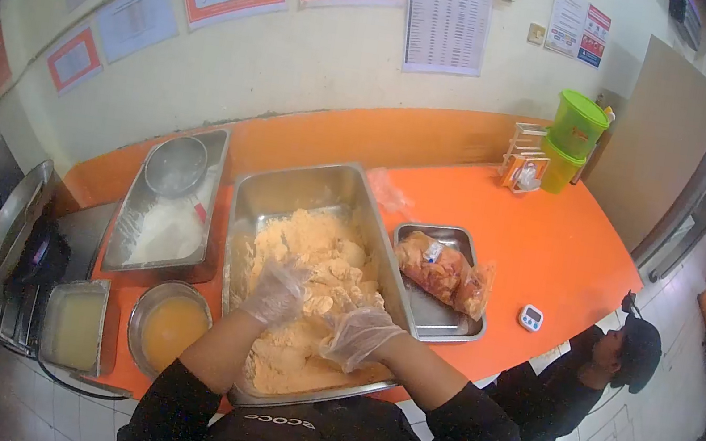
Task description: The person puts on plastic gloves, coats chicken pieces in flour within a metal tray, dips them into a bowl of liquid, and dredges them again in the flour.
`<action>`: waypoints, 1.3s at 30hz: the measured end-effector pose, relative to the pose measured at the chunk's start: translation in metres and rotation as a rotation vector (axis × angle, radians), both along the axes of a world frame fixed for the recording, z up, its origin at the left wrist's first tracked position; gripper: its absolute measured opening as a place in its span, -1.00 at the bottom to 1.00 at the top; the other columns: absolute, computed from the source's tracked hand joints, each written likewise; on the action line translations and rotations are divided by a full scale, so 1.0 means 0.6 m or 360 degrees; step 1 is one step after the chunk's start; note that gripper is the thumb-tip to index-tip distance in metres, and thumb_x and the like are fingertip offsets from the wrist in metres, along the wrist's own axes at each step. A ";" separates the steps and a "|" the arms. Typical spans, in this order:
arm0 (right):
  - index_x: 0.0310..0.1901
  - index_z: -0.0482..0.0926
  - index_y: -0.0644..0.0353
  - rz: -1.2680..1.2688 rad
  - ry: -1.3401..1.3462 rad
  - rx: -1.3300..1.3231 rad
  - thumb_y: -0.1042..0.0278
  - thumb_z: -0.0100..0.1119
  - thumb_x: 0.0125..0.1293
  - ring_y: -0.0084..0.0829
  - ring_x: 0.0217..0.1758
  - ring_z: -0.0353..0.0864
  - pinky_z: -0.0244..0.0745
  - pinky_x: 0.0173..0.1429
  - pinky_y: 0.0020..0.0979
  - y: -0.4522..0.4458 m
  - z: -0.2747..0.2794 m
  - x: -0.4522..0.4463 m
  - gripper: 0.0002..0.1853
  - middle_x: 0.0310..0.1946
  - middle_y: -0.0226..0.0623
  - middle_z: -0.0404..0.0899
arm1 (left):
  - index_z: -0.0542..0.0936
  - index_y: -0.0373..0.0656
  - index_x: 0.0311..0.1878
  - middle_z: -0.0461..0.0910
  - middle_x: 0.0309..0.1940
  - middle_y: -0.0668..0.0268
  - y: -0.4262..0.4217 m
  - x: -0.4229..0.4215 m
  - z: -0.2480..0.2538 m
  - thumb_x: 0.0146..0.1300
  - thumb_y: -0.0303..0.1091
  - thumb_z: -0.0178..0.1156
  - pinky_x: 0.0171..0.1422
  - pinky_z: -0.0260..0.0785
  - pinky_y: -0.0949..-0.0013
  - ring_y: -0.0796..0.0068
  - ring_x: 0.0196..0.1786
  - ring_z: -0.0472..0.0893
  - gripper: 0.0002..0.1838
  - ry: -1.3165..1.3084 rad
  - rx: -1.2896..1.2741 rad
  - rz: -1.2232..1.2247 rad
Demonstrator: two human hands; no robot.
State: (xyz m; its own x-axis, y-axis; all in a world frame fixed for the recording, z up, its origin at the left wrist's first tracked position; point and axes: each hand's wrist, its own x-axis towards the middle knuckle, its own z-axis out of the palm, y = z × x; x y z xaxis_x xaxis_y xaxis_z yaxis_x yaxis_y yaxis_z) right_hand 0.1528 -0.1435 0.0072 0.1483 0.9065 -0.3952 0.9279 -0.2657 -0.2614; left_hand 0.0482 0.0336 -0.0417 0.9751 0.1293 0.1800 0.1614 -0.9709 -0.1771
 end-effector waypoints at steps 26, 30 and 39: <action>-0.24 0.49 0.18 0.0781 -0.0077 0.0766 0.20 0.01 0.11 -0.13 -0.32 0.54 0.43 -0.23 -0.22 -0.048 -0.024 0.021 -0.74 -0.43 -0.12 0.51 | 0.40 -0.15 0.12 0.35 0.16 0.18 -0.057 0.004 0.023 -0.04 0.13 0.16 0.38 -0.15 0.11 0.24 0.28 0.21 -0.29 -0.0136 -0.0529 -0.0088; -0.10 0.45 0.19 0.0872 -0.0115 0.0877 0.23 0.02 0.11 -0.08 -0.29 0.51 0.42 -0.19 -0.22 -0.038 -0.046 0.023 -0.66 -0.39 -0.09 0.48 | 0.48 -0.13 0.02 0.44 0.07 0.27 -0.036 0.011 -0.011 0.02 -0.07 0.08 0.28 0.00 0.08 0.28 0.21 0.31 -0.50 -0.0220 -0.0356 -0.0044; 0.08 0.37 0.26 0.0907 0.0184 0.1197 0.06 -0.05 0.26 -0.11 0.14 0.35 0.30 0.11 -0.27 -0.071 -0.115 0.067 -0.52 0.09 -0.04 0.36 | 0.46 -0.04 0.05 0.43 0.09 0.36 -0.022 0.014 -0.020 0.08 -0.23 -0.04 0.25 -0.01 -0.05 0.32 0.20 0.33 -0.58 0.0072 -0.0063 0.0125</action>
State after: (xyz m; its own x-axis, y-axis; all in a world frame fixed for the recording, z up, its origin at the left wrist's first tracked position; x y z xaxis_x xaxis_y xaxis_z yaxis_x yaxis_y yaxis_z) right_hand 0.1930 -0.1859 -0.0617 -0.3982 0.8532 0.3370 0.8237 0.4942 -0.2781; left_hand 0.0567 0.0204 -0.0540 0.9688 0.2116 0.1290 0.2298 -0.9620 -0.1476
